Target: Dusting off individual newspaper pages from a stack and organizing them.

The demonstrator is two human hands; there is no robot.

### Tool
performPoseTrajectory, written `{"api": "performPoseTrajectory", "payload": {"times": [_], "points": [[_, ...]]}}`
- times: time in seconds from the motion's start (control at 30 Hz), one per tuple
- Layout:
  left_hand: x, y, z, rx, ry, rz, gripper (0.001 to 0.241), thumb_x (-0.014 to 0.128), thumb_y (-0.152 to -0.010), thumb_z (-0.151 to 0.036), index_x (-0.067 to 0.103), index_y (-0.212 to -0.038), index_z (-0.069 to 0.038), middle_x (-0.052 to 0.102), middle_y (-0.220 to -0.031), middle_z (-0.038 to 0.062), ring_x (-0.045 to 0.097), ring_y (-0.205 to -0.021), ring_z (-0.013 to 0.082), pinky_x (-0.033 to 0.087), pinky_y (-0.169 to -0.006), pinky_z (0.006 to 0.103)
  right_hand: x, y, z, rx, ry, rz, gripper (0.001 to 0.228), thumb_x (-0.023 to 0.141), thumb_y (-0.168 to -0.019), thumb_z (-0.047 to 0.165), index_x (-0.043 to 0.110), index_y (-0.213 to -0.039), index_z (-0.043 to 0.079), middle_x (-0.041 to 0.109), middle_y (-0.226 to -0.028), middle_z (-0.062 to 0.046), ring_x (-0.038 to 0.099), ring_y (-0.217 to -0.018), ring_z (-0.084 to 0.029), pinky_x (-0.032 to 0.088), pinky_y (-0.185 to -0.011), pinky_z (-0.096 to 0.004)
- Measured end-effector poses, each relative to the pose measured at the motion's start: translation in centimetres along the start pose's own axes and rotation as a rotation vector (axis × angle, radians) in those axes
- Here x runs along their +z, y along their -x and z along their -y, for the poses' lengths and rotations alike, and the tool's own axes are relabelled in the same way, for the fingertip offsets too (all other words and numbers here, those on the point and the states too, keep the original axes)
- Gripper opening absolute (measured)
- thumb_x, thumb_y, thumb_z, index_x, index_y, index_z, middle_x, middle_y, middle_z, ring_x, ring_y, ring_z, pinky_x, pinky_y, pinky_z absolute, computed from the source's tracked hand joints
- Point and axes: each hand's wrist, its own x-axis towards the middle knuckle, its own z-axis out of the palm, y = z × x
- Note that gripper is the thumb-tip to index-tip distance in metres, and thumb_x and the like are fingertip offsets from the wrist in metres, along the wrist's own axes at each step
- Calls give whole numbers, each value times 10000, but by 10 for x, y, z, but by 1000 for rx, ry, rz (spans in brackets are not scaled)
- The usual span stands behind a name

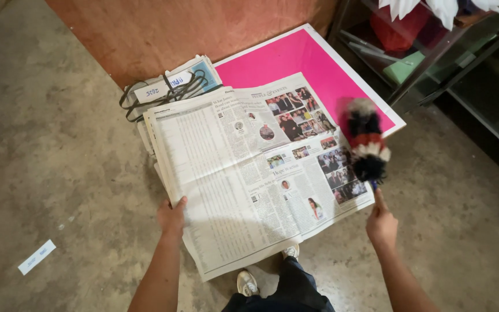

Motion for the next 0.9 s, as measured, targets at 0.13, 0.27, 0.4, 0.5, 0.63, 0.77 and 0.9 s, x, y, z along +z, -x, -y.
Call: {"api": "performPoseTrajectory", "payload": {"times": [0.13, 0.27, 0.4, 0.5, 0.63, 0.77, 0.9], "points": [[-10, 6, -9, 37, 60, 35, 498, 838, -853, -312, 693, -1172, 42, 722, -1041, 237, 684, -954, 376, 536, -824, 460, 47, 28, -50, -26, -157, -10, 366, 460, -1046, 175, 546, -1400, 211, 694, -1015, -277, 621, -928, -414, 475, -840, -517], [-23, 22, -32, -20, 131, 91, 374, 784, -913, -175, 673, -1181, 61, 727, -1047, 188, 669, -874, 297, 532, -781, 406, 112, 108, -90, -381, -148, 84, 625, 536, -939, 65, 466, -1500, 332, 649, -1444, 78, 798, -989, -189, 685, -776, -346], [-17, 10, -15, 54, 223, 103, 379, 779, -899, -173, 673, -1144, 97, 711, -1011, 202, 650, -851, 277, 533, -777, 376, 117, 156, -90, -253, -442, 194, 452, 556, -954, 79, 635, -1396, 134, 697, -1425, -7, 647, -1335, -156, 530, -1014, -282], [-20, 13, -22, 54, 102, 66, 393, 806, -881, -233, 692, -1076, 89, 712, -940, 189, 635, -791, 274, 533, -739, 384, 126, 140, -118, -266, -311, 143, 555, 539, -952, 66, 563, -1467, 270, 667, -1451, 20, 667, -1306, -159, 563, -968, -285], [-27, 22, -37, -45, 130, 131, 369, 765, -930, -191, 657, -1163, 73, 693, -1052, 191, 647, -899, 293, 528, -818, 404, 117, 105, -140, -189, -18, 8, 520, 450, -1033, 229, 443, -1539, 351, 664, -1418, 9, 757, -1090, -234, 618, -800, -383], [-25, 16, -30, -7, 108, 143, 403, 780, -918, -236, 662, -1143, 77, 667, -988, 176, 620, -854, 277, 516, -777, 393, 80, 80, -143, -17, 53, -15, 631, 424, -1043, 177, 309, -1622, 401, 739, -1223, -140, 750, -853, -442, 527, -725, -572], [-29, 25, -37, 27, 76, 82, 385, 809, -903, -263, 674, -1038, 72, 614, -865, 133, 566, -748, 250, 497, -701, 373, 45, 65, -89, 98, 197, -110, 605, 376, -1091, 270, 264, -1657, 450, 768, -982, -233, 697, -725, -490, 517, -649, -570]]}}
